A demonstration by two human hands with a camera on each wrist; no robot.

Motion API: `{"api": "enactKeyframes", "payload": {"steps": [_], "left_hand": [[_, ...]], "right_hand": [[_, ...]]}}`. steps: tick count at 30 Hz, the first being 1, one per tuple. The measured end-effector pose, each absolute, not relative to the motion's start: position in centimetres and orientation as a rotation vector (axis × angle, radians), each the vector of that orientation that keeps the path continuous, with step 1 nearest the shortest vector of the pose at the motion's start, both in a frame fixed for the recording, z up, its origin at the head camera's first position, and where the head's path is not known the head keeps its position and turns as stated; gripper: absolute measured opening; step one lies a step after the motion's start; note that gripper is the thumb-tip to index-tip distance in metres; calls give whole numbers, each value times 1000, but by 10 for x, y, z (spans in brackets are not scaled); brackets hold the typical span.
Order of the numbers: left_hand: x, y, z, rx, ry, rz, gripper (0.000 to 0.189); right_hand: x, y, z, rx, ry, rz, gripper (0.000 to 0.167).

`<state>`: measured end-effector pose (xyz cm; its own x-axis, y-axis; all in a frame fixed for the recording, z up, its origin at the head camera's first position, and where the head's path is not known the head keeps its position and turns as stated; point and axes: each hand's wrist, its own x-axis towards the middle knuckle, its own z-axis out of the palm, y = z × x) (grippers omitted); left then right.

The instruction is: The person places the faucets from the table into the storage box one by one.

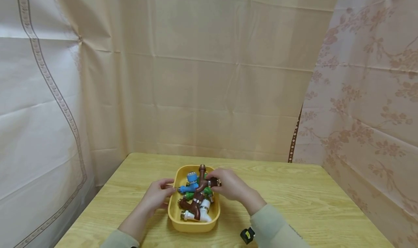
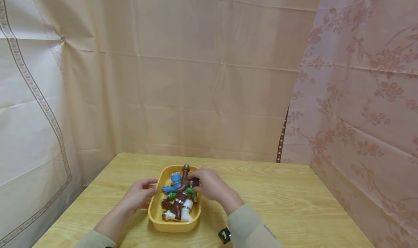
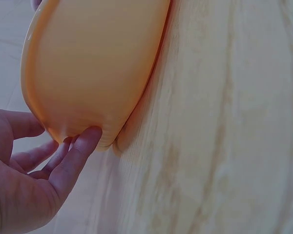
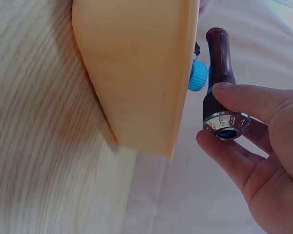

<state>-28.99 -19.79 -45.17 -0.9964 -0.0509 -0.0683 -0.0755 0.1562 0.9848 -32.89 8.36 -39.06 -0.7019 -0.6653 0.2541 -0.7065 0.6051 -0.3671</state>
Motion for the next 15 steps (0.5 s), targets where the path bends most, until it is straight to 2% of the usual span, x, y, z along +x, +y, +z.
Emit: {"api": "enactKeyframes", "payload": {"steps": [15], "left_hand": [[-289,-198,-451,-128,2378,2030,43]], "right_hand": [[-321,69,-392,1249,-2738,650,30]]}}
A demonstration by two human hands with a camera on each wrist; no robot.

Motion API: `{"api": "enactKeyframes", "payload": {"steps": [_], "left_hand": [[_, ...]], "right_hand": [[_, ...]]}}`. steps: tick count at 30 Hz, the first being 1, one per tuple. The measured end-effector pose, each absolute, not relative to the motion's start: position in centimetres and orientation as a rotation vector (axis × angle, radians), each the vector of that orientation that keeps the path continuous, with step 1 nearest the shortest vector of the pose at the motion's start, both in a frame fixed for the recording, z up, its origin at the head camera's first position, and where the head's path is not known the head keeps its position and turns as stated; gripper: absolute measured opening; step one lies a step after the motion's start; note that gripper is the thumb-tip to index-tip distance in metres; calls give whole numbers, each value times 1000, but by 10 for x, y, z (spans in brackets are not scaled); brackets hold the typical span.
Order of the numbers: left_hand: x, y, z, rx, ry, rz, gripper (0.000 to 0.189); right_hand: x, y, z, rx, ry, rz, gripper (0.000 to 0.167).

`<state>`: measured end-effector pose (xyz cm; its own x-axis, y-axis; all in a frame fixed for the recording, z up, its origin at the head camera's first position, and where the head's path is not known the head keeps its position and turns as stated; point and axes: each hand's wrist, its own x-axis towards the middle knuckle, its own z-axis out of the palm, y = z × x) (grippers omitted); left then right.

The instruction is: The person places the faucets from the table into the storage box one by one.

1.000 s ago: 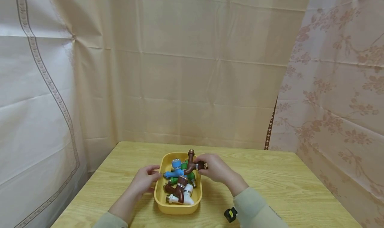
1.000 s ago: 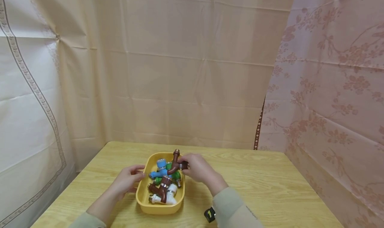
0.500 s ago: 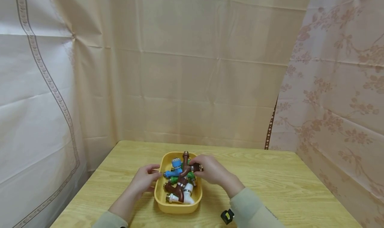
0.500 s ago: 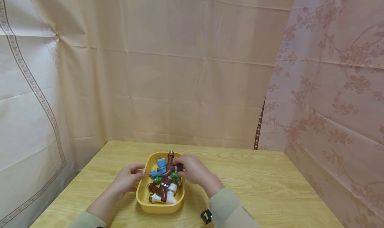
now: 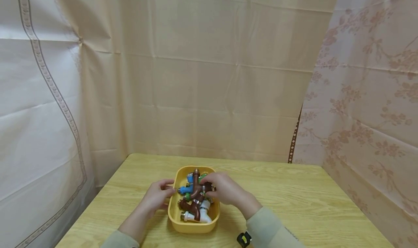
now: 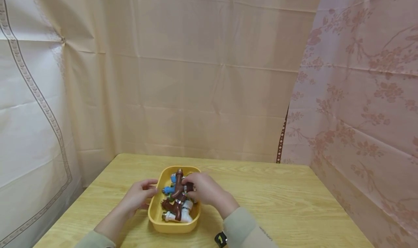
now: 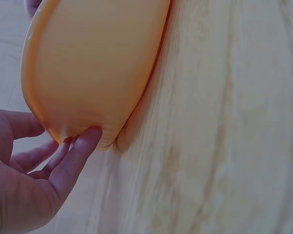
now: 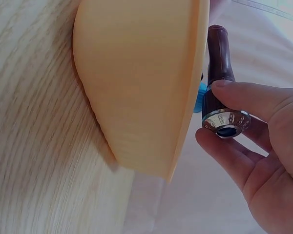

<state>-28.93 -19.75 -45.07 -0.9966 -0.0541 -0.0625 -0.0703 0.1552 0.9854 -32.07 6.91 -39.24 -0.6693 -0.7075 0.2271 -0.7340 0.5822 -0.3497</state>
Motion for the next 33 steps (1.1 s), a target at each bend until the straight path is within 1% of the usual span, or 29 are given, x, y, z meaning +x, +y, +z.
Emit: {"api": "enactKeyframes", "payload": {"steps": [11,33], "left_hand": [[-288,-197,-450,-131,2364,2059,43],[-288,-197,-452,-128,2357,2073,42]], "right_hand": [[-316,62,-392,1310,-2730,657,31],[-307,45,-394,1430,-2686,507,32]]}}
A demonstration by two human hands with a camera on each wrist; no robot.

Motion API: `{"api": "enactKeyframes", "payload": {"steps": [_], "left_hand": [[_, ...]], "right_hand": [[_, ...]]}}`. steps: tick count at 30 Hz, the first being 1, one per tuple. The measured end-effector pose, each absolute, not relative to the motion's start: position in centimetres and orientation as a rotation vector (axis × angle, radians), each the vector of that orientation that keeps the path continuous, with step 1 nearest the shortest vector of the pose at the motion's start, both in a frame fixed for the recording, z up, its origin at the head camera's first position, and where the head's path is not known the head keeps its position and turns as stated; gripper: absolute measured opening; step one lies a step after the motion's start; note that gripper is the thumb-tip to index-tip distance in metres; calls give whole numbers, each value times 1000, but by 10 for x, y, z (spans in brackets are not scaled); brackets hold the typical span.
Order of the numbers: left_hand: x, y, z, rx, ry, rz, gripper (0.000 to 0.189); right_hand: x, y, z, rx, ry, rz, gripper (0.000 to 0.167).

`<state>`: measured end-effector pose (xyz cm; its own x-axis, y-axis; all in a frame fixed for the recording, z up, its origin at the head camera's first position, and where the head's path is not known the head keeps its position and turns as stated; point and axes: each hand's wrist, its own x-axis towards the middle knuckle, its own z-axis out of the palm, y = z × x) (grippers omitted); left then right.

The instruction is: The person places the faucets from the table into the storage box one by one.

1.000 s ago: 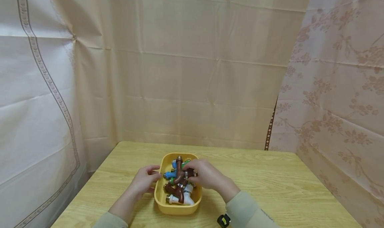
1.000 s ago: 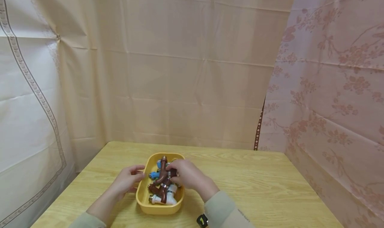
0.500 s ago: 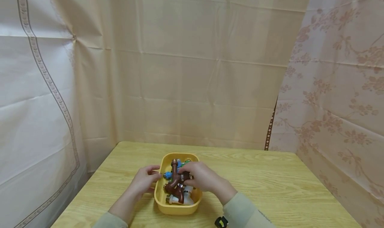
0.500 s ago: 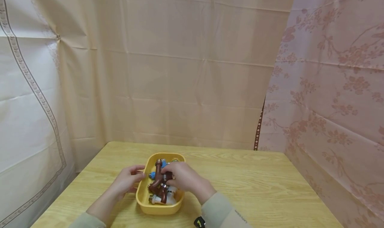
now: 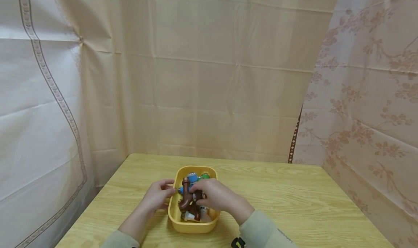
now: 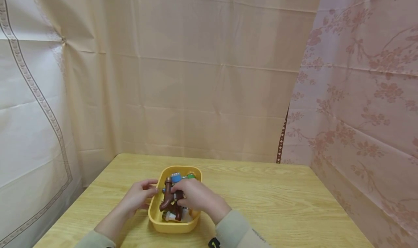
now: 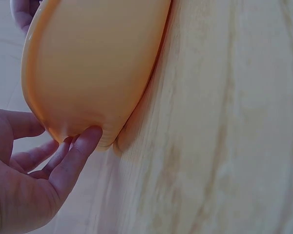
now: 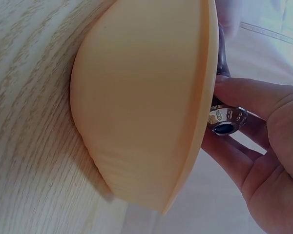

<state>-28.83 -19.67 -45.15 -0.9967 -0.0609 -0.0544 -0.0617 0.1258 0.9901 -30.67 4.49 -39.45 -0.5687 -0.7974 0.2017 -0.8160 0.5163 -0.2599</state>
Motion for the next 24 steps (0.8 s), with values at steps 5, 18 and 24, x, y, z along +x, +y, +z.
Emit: {"api": "enactKeyframes", "payload": {"steps": [5,18,24], "left_hand": [[-288,-196,-452,-135,2360,2072,42],[-287,-197,-450,-120,2359,2061,43],[-288,-198,-450,-125,2378,2035,44]], "right_hand": [[-305,43,-393,1418,-2699,509,33],[-300,42,-387,1454,-2690,661,32],[-302,44,-388,1435,-2699,641,30]]}}
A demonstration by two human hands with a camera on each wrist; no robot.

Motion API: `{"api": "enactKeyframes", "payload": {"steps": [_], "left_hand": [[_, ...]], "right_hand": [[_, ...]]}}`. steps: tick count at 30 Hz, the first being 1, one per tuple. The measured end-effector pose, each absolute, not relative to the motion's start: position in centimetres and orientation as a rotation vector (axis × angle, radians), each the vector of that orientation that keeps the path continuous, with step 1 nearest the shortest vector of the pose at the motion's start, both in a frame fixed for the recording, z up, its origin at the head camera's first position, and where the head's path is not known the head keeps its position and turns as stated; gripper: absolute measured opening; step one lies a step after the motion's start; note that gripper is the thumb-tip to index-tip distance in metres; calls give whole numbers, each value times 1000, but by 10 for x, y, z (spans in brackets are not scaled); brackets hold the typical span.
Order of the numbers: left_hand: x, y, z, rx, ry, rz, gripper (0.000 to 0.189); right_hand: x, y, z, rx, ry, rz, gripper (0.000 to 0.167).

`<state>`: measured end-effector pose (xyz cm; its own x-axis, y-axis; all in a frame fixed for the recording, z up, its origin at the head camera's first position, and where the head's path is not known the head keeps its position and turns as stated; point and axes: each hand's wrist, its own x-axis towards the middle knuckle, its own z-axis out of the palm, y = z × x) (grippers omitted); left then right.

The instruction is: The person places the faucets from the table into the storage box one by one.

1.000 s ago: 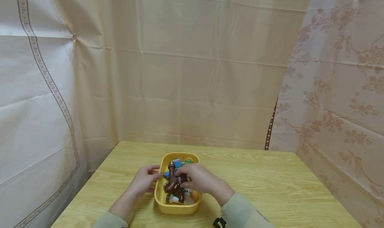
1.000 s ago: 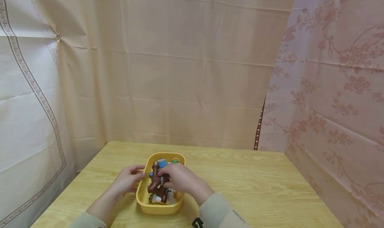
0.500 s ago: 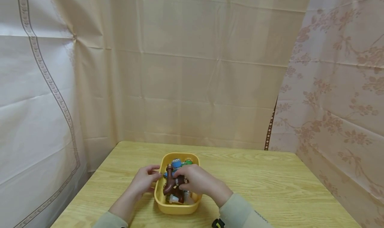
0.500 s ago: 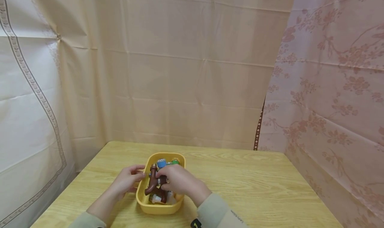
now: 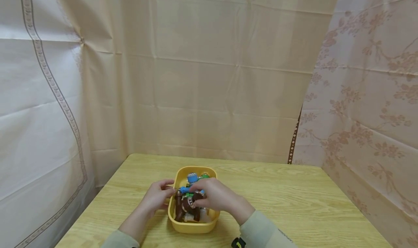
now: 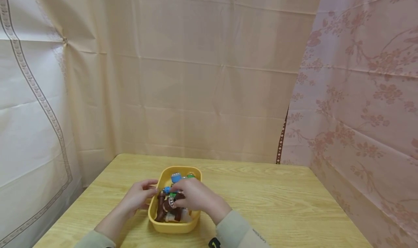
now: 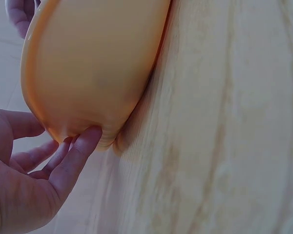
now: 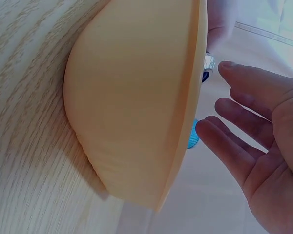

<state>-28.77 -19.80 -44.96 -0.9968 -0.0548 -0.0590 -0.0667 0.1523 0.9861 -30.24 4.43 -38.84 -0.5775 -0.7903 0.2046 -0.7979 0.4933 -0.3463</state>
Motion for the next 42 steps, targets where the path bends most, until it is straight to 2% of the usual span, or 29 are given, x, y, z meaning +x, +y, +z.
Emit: {"api": "enactKeyframes", "payload": {"steps": [27,42], "left_hand": [[-290,-201,-443,-147,2375,2063,46],[-297,-212,-402,-26,2702,1829,43]], "right_hand": [[-310,82,-364,1249,-2673,749,30],[-312,111,-340,1141,-2471,711,38]]}}
